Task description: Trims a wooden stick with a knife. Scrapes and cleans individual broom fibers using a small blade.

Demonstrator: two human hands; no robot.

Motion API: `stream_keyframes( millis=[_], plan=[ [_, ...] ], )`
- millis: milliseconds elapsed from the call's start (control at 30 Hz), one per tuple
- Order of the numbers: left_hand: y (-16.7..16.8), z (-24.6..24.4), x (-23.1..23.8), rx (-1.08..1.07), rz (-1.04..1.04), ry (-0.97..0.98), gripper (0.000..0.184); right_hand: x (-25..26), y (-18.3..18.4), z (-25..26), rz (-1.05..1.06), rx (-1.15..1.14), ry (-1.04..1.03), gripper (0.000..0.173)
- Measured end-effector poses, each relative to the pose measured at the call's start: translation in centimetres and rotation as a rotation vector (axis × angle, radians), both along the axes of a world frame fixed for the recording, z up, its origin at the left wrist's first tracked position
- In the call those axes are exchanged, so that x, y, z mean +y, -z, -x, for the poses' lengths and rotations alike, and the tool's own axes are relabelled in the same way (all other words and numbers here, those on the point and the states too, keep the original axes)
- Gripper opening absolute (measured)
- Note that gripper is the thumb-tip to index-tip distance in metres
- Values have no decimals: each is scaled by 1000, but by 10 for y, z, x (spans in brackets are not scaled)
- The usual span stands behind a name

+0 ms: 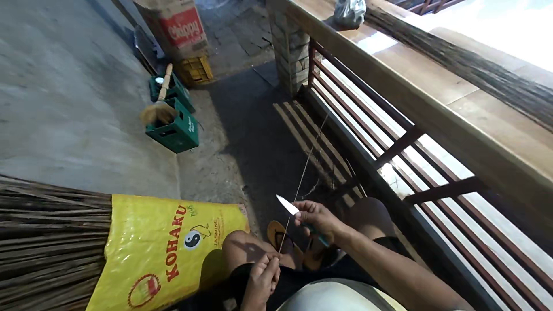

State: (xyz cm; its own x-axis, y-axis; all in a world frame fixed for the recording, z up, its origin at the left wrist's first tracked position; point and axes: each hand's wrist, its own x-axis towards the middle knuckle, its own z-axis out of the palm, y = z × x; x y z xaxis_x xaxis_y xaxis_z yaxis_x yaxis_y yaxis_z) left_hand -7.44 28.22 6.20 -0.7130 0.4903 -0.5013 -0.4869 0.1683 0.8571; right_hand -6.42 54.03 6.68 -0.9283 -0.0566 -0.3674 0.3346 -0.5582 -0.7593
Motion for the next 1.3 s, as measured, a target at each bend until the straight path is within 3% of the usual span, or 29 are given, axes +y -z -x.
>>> stream_keyframes(
  millis=[133, 333, 433, 567, 733, 833, 1000, 1200, 1300],
  plan=[
    [0, 6, 1, 33, -39, 17, 21, -22, 1, -9, 18, 55, -101, 31],
    [-3, 5, -16, -33, -32, 65, 22, 18, -10, 11, -1, -31, 109, 32],
    [-2, 4, -6, 31, 13, 7, 23, 2, -8, 5, 1, 7, 61, 40],
    [-4, 6, 14, 116, 53, -62, 20, -31, 1, -8, 58, 62, -64, 38],
    [-5, 5, 0, -4, -72, 11, 20, -13, -7, -5, 21, 26, -53, 27],
    [-9, 2, -8, -66, -101, 10, 21, 1, -10, -1, 25, 3, -17, 29],
    [-7, 0, -5, -110, -130, -1, 19, -22, -7, -12, 77, 60, -145, 35],
    [-6, -3, -20, -120, -133, 29, 21, 8, -12, 2, 26, -23, 38, 27],
    [-5, -3, -20, -128, -97, 34, 21, 3, -8, -1, 51, -13, 61, 33]
  ],
)
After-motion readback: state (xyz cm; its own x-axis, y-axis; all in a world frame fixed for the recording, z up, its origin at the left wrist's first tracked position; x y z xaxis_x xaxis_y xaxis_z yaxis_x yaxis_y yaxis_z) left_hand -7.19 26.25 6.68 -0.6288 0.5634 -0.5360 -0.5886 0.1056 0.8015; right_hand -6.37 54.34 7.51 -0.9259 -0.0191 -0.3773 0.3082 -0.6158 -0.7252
